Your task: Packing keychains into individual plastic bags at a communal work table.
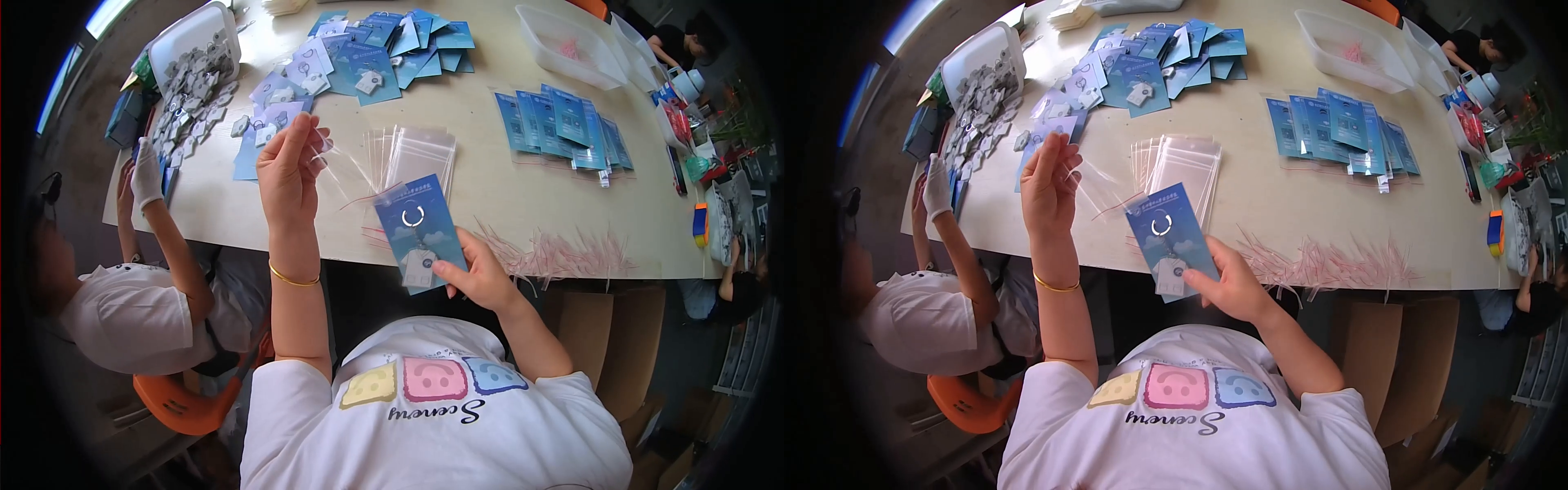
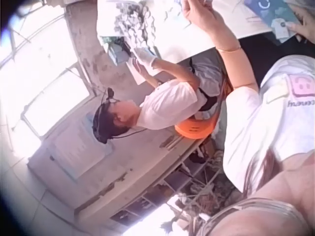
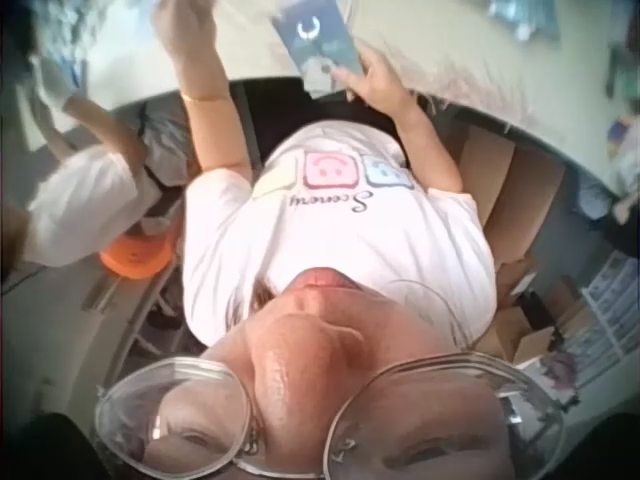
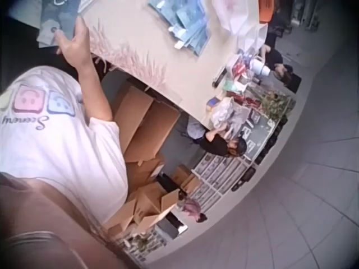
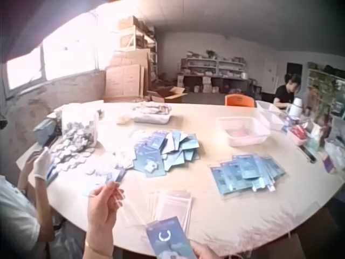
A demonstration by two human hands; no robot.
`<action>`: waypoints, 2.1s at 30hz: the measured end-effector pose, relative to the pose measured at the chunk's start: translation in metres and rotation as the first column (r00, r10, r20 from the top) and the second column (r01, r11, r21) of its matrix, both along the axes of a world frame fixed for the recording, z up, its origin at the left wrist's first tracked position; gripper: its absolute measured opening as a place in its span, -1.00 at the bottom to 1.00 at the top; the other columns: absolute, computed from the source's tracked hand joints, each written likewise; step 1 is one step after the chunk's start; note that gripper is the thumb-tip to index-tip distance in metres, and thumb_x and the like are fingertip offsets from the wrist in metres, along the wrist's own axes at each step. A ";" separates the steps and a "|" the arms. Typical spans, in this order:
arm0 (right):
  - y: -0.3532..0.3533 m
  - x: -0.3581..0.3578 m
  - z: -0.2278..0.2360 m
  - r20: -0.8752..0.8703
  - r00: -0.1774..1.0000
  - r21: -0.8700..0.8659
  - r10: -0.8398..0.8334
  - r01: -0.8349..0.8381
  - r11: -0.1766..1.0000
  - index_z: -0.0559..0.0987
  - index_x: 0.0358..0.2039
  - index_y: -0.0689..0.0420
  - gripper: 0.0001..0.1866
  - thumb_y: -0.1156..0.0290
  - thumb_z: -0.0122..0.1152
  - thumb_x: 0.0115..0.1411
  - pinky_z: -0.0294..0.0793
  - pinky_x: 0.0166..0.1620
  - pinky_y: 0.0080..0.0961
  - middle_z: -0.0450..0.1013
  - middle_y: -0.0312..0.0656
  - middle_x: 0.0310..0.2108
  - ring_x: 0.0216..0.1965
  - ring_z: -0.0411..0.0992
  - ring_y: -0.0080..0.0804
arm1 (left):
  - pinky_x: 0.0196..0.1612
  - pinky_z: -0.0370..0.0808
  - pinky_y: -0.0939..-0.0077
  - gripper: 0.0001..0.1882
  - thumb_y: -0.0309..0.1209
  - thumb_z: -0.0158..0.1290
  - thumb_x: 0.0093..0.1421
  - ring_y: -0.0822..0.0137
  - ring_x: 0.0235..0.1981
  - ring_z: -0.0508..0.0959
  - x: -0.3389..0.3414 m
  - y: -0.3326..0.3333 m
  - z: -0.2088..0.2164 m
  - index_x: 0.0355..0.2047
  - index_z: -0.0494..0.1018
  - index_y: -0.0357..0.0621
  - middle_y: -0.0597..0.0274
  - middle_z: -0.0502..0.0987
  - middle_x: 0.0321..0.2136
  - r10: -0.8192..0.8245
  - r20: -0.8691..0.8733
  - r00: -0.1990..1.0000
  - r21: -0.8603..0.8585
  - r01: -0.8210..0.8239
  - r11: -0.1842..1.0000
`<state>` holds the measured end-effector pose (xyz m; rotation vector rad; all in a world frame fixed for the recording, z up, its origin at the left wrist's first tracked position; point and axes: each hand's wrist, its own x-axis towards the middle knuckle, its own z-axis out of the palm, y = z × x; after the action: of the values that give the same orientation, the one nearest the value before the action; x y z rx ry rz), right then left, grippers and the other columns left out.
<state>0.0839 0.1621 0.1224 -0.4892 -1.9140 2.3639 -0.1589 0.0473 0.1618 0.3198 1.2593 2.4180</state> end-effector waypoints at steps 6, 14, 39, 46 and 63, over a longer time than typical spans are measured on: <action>-0.031 -0.025 -0.014 -0.157 0.968 -0.142 -0.198 0.176 0.974 0.25 0.11 0.18 -0.56 0.53 0.04 0.21 0.40 -0.47 -0.71 0.38 -0.33 -0.28 -0.48 0.31 -0.70 | -0.61 0.36 0.72 -0.86 -0.34 0.10 0.18 0.46 -0.53 0.58 0.009 0.012 0.001 -0.37 0.55 -0.14 0.23 0.60 -0.50 0.008 -0.018 1.000 0.071 -0.006 0.997; -0.017 -0.036 -0.009 -0.148 0.985 0.076 -0.084 0.097 0.992 0.26 0.09 0.16 -0.59 0.51 0.02 0.22 0.40 -0.48 -0.70 0.39 -0.33 -0.31 -0.48 0.30 -0.70 | -0.53 0.43 0.73 -0.80 -0.31 0.14 0.14 0.44 -0.53 0.58 0.022 0.012 0.015 -0.36 0.57 -0.21 0.18 0.59 -0.50 -0.050 -0.117 0.992 0.064 0.057 0.996; 0.006 -0.040 0.006 -0.354 0.892 -0.108 -0.280 0.258 0.960 0.36 -0.24 0.21 -0.74 0.58 0.23 0.08 0.53 -0.35 -0.62 0.50 -0.16 -0.30 -0.36 0.52 -0.49 | -0.54 0.24 0.76 -0.84 -0.38 0.20 0.08 0.68 -0.59 0.38 0.051 0.012 -0.009 -0.43 0.54 -0.23 0.40 0.53 -0.54 -0.503 -0.050 0.863 -0.202 0.484 0.851; 0.014 -0.041 0.008 -0.333 0.841 -0.167 -0.426 0.392 0.904 0.36 -0.13 0.19 -0.71 0.38 0.16 0.17 0.45 -0.42 -0.67 0.46 -0.19 -0.27 -0.39 0.42 -0.57 | -0.49 0.47 0.64 -0.78 -0.33 0.17 0.12 0.56 -0.52 0.51 0.055 0.019 -0.002 -0.42 0.52 -0.28 0.26 0.56 -0.51 -0.499 0.058 0.865 -0.116 0.502 0.857; 0.186 0.007 0.048 -0.461 0.656 0.874 -0.597 0.222 -0.432 0.38 0.08 0.11 -0.53 0.36 0.14 0.13 0.39 -0.33 -0.48 0.35 -0.16 -0.24 -0.45 0.35 -0.37 | 0.24 0.08 0.25 0.12 0.01 0.29 -0.29 0.05 0.28 0.07 -0.243 -0.038 -0.074 0.26 0.03 -0.08 -0.01 0.12 0.23 -0.484 -0.648 0.588 -0.682 -0.731 0.026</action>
<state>0.0904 0.3480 0.1701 -1.0344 -2.1566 -0.2554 -0.4023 0.0093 0.0878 0.8752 3.1915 0.5006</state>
